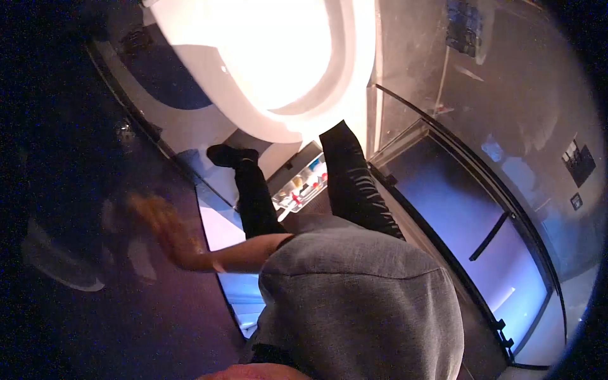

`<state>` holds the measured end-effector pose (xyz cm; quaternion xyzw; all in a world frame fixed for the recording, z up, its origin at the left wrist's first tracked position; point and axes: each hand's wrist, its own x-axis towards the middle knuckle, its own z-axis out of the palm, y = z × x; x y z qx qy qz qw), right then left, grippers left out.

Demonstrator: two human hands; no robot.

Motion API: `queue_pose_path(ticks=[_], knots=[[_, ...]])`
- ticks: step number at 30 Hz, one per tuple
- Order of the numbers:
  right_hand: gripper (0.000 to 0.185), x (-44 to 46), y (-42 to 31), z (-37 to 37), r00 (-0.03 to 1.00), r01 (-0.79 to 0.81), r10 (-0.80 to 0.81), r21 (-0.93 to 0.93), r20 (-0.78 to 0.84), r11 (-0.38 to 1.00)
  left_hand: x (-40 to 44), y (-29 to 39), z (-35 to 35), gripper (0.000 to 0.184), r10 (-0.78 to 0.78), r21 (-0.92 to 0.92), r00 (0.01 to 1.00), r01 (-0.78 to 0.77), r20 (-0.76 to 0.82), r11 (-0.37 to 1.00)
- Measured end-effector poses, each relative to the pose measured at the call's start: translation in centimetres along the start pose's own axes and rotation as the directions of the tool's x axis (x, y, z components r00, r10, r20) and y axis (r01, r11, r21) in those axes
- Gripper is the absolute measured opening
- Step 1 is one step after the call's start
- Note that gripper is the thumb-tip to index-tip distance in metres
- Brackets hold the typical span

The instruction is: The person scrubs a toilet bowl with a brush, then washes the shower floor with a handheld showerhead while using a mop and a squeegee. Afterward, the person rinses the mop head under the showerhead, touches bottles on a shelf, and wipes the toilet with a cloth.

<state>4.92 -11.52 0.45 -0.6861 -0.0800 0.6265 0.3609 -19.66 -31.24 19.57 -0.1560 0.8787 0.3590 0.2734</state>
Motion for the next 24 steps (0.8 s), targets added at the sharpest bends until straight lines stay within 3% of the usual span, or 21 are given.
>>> queue_pose_path(ticks=[2, 4, 7, 8, 9, 10, 11, 12, 14, 15, 16, 17, 18, 20, 21, 22, 24], knots=[[0.030, -1.5, 5.9, -2.4, 0.936, -0.169, 0.199, -0.124, 0.291, 0.978, 0.0, -1.0, -1.6, 0.035, 0.020, -0.030, 1.000, -0.020, -0.008, 0.999], [0.029, -3.7, 9.8, -5.0, 0.802, -0.214, 0.329, -0.276, 0.498, 0.937, -0.5, -2.5, -3.3, 0.035, 0.042, -0.080, 0.999, -0.044, -0.018, 0.996], [0.027, -6.2, 10.3, -9.7, 0.643, -0.180, 0.435, -0.427, 0.631, 0.886, -0.6, -4.4, -6.7, 0.035, 0.094, -0.210, 0.995, -0.098, -0.027, 0.973], [0.027, -6.9, 9.6, -11.4, 0.640, -0.164, 0.453, -0.465, 0.621, 0.870, -1.1, -6.3, -8.6, 0.035, 0.104, -0.271, 0.995, -0.101, -0.004, 0.957], [0.028, -7.2, 8.2, -13.7, 0.726, -0.130, 0.400, -0.460, 0.559, 0.878, -2.4, -9.6, -10.8, 0.034, 0.063, -0.282, 0.984, -0.013, 0.169, 0.959], [0.032, -7.3, 6.9, -16.4, 0.805, -0.090, 0.339, -0.464, 0.487, 0.881, -6.0, -13.8, -11.3, 0.030, 0.157, -0.153, 0.919, -0.108, 0.362, 0.982], [0.034, -6.6, 6.3, -18.9, 0.755, -0.053, 0.365, -0.503, 0.545, 0.862, -5.0, -18.0, -13.6, 0.029, -0.172, -0.101, 0.783, 0.286, 0.597, 0.953], [0.035, -5.6, 5.4, -21.4, 0.692, -0.014, 0.395, -0.536, 0.604, 0.844, -4.4, -22.8, -16.4, 0.028, -0.402, 0.031, 0.488, 0.605, 0.775, 0.795], [0.034, -5.2, 7.9, -26.3, 0.757, -0.072, 0.241, -0.289, 0.608, 0.955, -10.7, -32.7, -16.8, 0.030, -0.359, -0.029, 0.573, 0.557, 0.737, 0.830], [0.032, -4.6, 0.9, -28.6, 0.664, -0.019, 0.420, -0.549, 0.618, 0.836, -15.2, -36.1, -14.6, 0.030, -0.408, -0.088, 0.701, 0.555, 0.586, 0.828], [0.032, -4.5, 1.1, -30.5, 0.691, -0.163, 0.403, -0.414, 0.600, 0.896, -20.6, -37.0, -10.0, 0.031, -0.464, -0.150, 0.787, 0.558, 0.405, 0.816], [0.029, -4.1, 0.9, -33.0, 0.640, -0.225, 0.490, -0.465, 0.593, 0.856, -25.2, -35.2, -5.4, 0.033, -0.663, -0.154, 0.715, 0.697, 0.222, 0.700], [0.028, -3.6, 2.3, -35.8, 0.617, -0.338, 0.541, -0.428, 0.572, 0.838, -26.5, -37.8, -4.5, 0.035, -0.648, -0.200, 0.727, 0.686, 0.230, 0.699], [0.031, -4.2, 0.0, -39.3, 0.680, -0.270, 0.605, -0.626, 0.414, 0.732, -30.0, -41.6, -3.4, 0.037, -0.563, -0.270, 0.768, 0.637, 0.305, 0.722], [0.035, -4.6, -0.9, -40.4, 0.751, -0.053, 0.532, -0.767, 0.391, 0.640, -31.6, -42.3, -2.4, 0.038, -0.487, -0.299, 0.793, 0.596, 0.367, 0.745], [0.043, -2.5, 2.3, -43.9, 0.745, -0.033, 0.554, -0.809, 0.372, 0.587, -32.7, -41.8, -0.9, 0.036, -0.503, -0.281, 0.805, 0.586, 0.316, 0.760], [0.050, -4.3, 0.3, -43.1, 0.638, 0.156, 0.670, -0.916, 0.378, 0.369, -34.4, -41.8, -0.4, 0.031, -0.484, -0.279, 0.827, 0.556, 0.287, 0.783]])
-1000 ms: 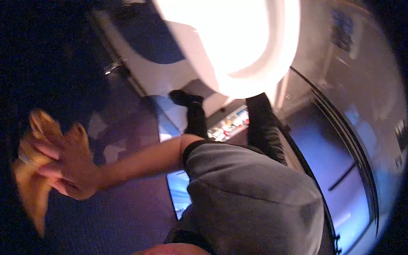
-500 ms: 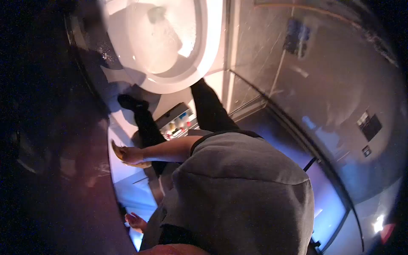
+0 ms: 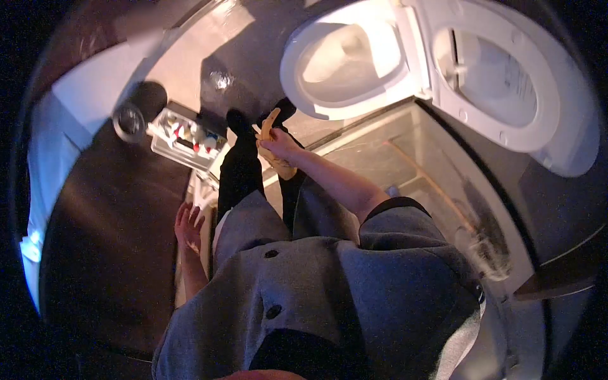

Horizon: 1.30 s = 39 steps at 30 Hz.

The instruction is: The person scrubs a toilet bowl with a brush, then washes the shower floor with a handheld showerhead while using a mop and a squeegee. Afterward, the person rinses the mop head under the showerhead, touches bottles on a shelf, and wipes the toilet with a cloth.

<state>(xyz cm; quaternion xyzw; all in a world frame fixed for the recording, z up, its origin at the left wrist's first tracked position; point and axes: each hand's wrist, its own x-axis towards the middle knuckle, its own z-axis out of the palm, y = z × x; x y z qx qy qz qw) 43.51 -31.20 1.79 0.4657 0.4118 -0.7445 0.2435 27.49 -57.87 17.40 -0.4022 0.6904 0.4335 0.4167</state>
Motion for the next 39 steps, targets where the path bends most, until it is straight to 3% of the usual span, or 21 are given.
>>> queue_pose_path(ticks=[4, 6, 10, 15, 17, 18, 20, 21, 22, 24, 26, 28, 29, 30, 31, 32, 33, 34, 36, 38, 39], knots=[[0.052, 0.6, 2.1, 0.7, 0.998, 0.048, -0.034, -0.369, 0.046, 0.928, -1.0, -5.4, -3.8, 0.031, 0.000, -0.116, 0.999, 0.004, 0.034, 0.993], [0.056, 0.6, 0.1, 2.4, 0.999, -0.002, -0.022, -0.706, -0.025, 0.708, -0.5, -8.8, -5.9, 0.030, -0.005, -0.177, 0.999, 0.013, 0.048, 0.984], [0.059, 1.0, -2.5, 5.1, 0.995, 0.097, -0.051, -0.916, 0.084, 0.390, -1.0, -13.9, -8.2, 0.027, -0.162, -0.163, 0.987, 0.160, -0.003, 0.974], [0.052, 2.6, -3.1, 9.5, 0.973, 0.232, -0.087, -0.901, 0.215, 0.365, -0.9, -17.4, -10.5, 0.027, -0.204, -0.279, 0.978, 0.185, -0.040, 0.942], [0.044, 3.3, -2.9, 11.1, 0.967, 0.139, 0.056, -0.697, 0.249, 0.704, -0.7, -18.0, -11.0, 0.030, -0.180, -0.351, 0.984, 0.171, 0.007, 0.921], [0.044, 3.2, -2.5, 12.0, 0.961, 0.148, 0.067, -0.706, 0.267, 0.693, -0.7, -18.4, -11.2, 0.030, -0.184, -0.372, 0.983, 0.169, -0.006, 0.913], [0.036, 4.3, -2.5, 13.4, 0.944, 0.122, 0.173, -0.782, 0.283, 0.611, -0.2, -18.5, -10.4, 0.030, -0.163, -0.419, 0.985, 0.171, 0.056, 0.892], [0.032, 4.2, -1.6, 13.7, 0.754, 0.648, -0.239, -0.753, 0.612, 0.116, 0.1, -18.6, -10.0, 0.029, -0.172, -0.429, 0.982, 0.186, 0.072, 0.884], [0.032, 3.6, -1.9, 15.2, 0.734, 0.674, -0.215, -0.731, 0.644, 0.110, 0.3, -18.3, -9.5, 0.029, -0.179, -0.459, 0.983, 0.179, 0.042, 0.870], [0.030, 1.2, -4.7, 19.3, 0.658, 0.722, -0.152, -0.562, 0.737, 0.404, 1.1, -17.4, -7.9, 0.041, -0.117, -0.438, 0.990, 0.142, 0.085, 0.888], [0.033, -1.0, -7.0, 22.3, 0.748, 0.526, 0.097, -0.675, 0.657, 0.517, 2.1, -16.7, -5.5, 0.057, 0.144, -0.399, 0.989, -0.145, -0.032, 0.906], [0.036, -0.8, -6.3, 23.2, 0.773, 0.205, 0.360, -0.742, 0.523, 0.638, 3.1, -14.9, -3.6, 0.070, 0.384, -0.013, 0.913, -0.389, -0.138, 0.921], [0.035, -1.5, -6.5, 24.2, 0.783, 0.223, 0.322, -0.724, 0.532, 0.653, 4.6, -14.9, -2.9, 0.073, 0.662, 0.253, 0.732, -0.618, -0.158, 0.744], [0.034, -2.3, -6.7, 25.0, 0.793, 0.245, 0.282, -0.705, 0.541, 0.666, 5.5, -14.9, -1.4, 0.073, 0.745, 0.108, 0.637, -0.741, -0.199, 0.663], [0.034, -2.1, -6.4, 25.5, 0.753, 0.193, 0.312, -0.648, 0.579, 0.736, 5.4, -14.0, -0.3, 0.070, 0.586, -0.400, 0.798, -0.587, -0.141, 0.704], [0.034, -1.4, -6.5, 25.8, 0.746, 0.202, 0.325, -0.663, 0.581, 0.721, 5.7, -14.5, 0.1, 0.068, 0.519, -0.628, 0.852, -0.439, -0.064, 0.643], [0.034, -0.9, -6.7, 26.1, 0.719, -0.022, 0.361, -0.499, 0.594, 0.866, 6.0, -14.9, 0.6, 0.067, 0.445, -0.805, 0.895, -0.254, 0.013, 0.535], [0.034, -0.5, -6.9, 26.7, 0.691, -0.258, 0.390, -0.296, 0.609, 0.920, 7.3, -17.6, 1.0, 0.064, 0.468, -0.590, 0.877, -0.433, -0.103, 0.681], [0.036, 1.0, -7.2, 27.4, 0.701, -0.301, 0.354, -0.192, 0.619, 0.934, 8.1, -18.3, 0.8, 0.061, 0.503, -0.322, 0.837, -0.548, -0.217, 0.772], [0.030, 1.2, -9.7, 30.1, 0.734, 0.029, 0.188, -0.306, 0.653, 0.952, 7.2, -14.3, -1.2, 0.040, 0.540, -0.414, 0.770, -0.638, -0.339, 0.649], [0.030, 2.0, -10.1, 30.8, 0.734, 0.018, 0.203, -0.317, 0.649, 0.948, 7.3, -13.1, -1.0, 0.019, 0.444, -0.581, 0.772, -0.635, -0.455, 0.509]])
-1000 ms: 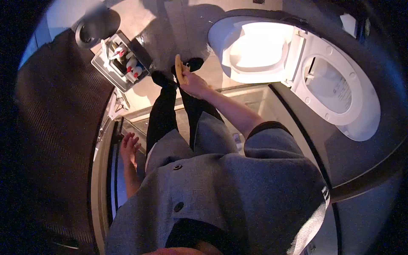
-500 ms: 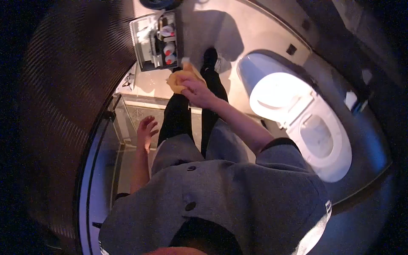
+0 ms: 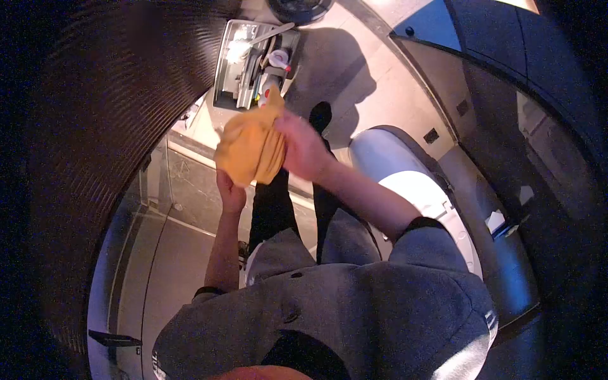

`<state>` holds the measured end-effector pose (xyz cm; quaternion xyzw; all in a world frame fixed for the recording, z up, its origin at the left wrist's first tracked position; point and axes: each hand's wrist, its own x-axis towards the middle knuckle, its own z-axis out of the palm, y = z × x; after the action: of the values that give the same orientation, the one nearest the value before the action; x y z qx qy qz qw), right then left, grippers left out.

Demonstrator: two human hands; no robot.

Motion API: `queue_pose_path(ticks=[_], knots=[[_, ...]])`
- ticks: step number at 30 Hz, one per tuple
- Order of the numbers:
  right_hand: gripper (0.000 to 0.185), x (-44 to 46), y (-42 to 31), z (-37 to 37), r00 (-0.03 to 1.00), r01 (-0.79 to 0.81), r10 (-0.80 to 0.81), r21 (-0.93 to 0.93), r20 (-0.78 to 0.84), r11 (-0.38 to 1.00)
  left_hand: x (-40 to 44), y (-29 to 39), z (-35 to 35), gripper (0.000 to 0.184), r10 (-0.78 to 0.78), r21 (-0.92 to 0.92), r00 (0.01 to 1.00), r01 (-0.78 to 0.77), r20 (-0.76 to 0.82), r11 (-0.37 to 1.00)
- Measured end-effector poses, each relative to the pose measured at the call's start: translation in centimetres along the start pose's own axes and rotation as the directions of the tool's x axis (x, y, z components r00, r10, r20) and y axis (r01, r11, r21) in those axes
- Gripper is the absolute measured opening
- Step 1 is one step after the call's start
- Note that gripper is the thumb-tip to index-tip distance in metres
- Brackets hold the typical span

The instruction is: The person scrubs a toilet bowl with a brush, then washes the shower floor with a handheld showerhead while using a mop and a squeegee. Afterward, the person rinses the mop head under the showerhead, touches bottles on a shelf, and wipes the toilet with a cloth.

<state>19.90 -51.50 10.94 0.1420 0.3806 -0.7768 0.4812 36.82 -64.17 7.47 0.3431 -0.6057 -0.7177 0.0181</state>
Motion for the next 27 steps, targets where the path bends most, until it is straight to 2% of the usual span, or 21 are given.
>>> queue_pose_path(ticks=[1, 2, 3, 5, 6, 7, 8, 9, 10, 11, 12, 13, 15, 16, 17, 18, 19, 21, 23, 25, 27], knots=[[0.038, 1.3, -0.5, -0.5, 0.999, -0.035, 0.028, 0.179, 0.041, 0.983, 0.7, 0.3, 0.6, 0.019, -0.010, -0.001, 1.000, 0.010, -0.014, 1.000], [0.046, 3.0, -1.0, -1.0, 0.995, -0.073, 0.046, 0.348, 0.087, 0.934, 1.6, 0.4, 1.1, 0.015, 0.080, 0.034, 0.992, -0.077, -0.093, 0.996], [0.047, 4.6, -1.7, -1.5, 0.998, -0.025, 0.008, 0.266, 0.064, 0.964, 2.9, 0.1, 1.2, 0.012, 0.174, 0.077, 0.971, -0.163, -0.167, 0.984], [0.047, 9.1, -1.3, -3.6, 0.993, 0.119, -0.121, 0.150, 0.007, 0.981, 5.6, -1.6, 0.8, 0.021, 0.118, 0.125, 0.957, -0.087, -0.264, 0.988], [0.040, 11.4, -0.9, -5.5, 0.992, 0.112, -0.108, 0.077, -0.059, 0.991, 6.9, -2.5, 0.0, 0.028, 0.005, 0.211, 0.984, 0.033, -0.175, 0.977], [0.039, 13.7, -0.2, -8.8, 0.984, 0.100, -0.154, -0.431, -0.092, 0.897, 7.8, -3.3, 0.0, 0.044, 0.032, 0.460, 0.985, 0.052, -0.172, 0.886], [0.036, 17.1, 2.1, -13.2, 0.937, -0.054, -0.247, -0.804, -0.246, 0.593, 7.3, -4.1, 0.0, 0.054, 0.011, 0.585, 0.983, 0.101, -0.184, 0.805], [0.036, 17.9, 2.8, -14.0, 0.939, -0.065, -0.236, -0.802, -0.251, 0.594, 6.6, -5.2, -0.2, 0.064, -0.006, 0.697, 0.980, 0.145, -0.198, 0.702], [0.035, 18.7, 3.4, -14.5, 0.887, 0.032, -0.453, -0.968, -0.086, 0.248, 4.0, -7.7, -1.3, 0.078, -0.100, 0.753, 0.986, 0.166, -0.132, 0.637], [0.035, 19.3, 4.0, -14.8, 0.800, 0.073, -0.582, -0.987, 0.145, -0.146, 0.7, -9.0, -1.5, 0.085, -0.277, 0.805, 0.953, 0.262, -0.126, 0.533], [0.038, 19.4, 3.3, -13.1, 0.914, 0.174, -0.358, -0.981, 0.192, -0.080, -1.9, -8.3, -1.6, 0.085, -0.491, 0.815, 0.867, 0.341, -0.081, 0.469], [0.038, 20.1, 4.5, -12.9, 0.915, 0.171, -0.357, -0.983, 0.186, -0.073, -4.5, -7.0, -1.5, 0.083, -0.602, 0.771, 0.796, 0.426, -0.069, 0.474], [0.035, 22.4, 7.7, -12.9, 0.875, 0.400, -0.130, -0.846, 0.467, -0.352, -9.9, -7.1, -1.6, 0.083, -0.641, 0.789, 0.766, 0.423, -0.048, 0.447], [0.035, 23.7, 9.3, -13.3, 0.877, 0.397, -0.131, -0.852, 0.461, -0.341, -11.7, -7.8, -1.5, 0.082, -0.642, 0.800, 0.765, 0.419, -0.056, 0.429], [0.035, 25.2, 11.0, -13.6, 0.794, 0.477, -0.071, -0.691, 0.604, -0.543, -11.6, -7.7, -1.3, 0.082, -0.649, 0.805, 0.758, 0.422, -0.061, 0.418], [0.035, 26.6, 12.6, -14.0, 0.696, 0.519, 0.023, -0.480, 0.718, -0.707, -11.4, -7.5, -1.2, 0.081, -0.597, 0.770, 0.800, 0.417, -0.058, 0.483], [0.035, 27.8, 14.0, -14.0, 0.696, 0.522, 0.019, -0.488, 0.718, -0.699, -11.2, -7.3, -0.9, 0.079, -0.542, 0.732, 0.838, 0.406, -0.060, 0.547], [0.032, 29.4, 16.1, -13.8, 0.886, 0.418, 0.287, -0.361, 0.364, -0.834, -11.1, -7.4, -0.4, 0.075, -0.563, 0.730, 0.822, 0.437, -0.087, 0.526], [0.029, 29.9, 16.5, -13.3, 0.884, 0.440, 0.351, -0.292, 0.309, -0.849, -11.1, -7.6, -0.2, 0.073, -0.602, 0.778, 0.789, 0.453, -0.122, 0.436], [0.010, 30.4, 16.5, -13.3, 0.847, 0.530, 0.503, -0.355, 0.173, -0.770, -11.1, -7.6, -0.6, 0.072, -0.578, 0.762, 0.807, 0.448, -0.119, 0.468], [0.023, 27.8, 15.9, -14.2, 0.776, 0.627, 0.585, -0.186, 0.234, -0.757, -10.7, -7.8, -0.4, 0.073, -0.595, 0.769, 0.793, 0.461, -0.131, 0.444]])
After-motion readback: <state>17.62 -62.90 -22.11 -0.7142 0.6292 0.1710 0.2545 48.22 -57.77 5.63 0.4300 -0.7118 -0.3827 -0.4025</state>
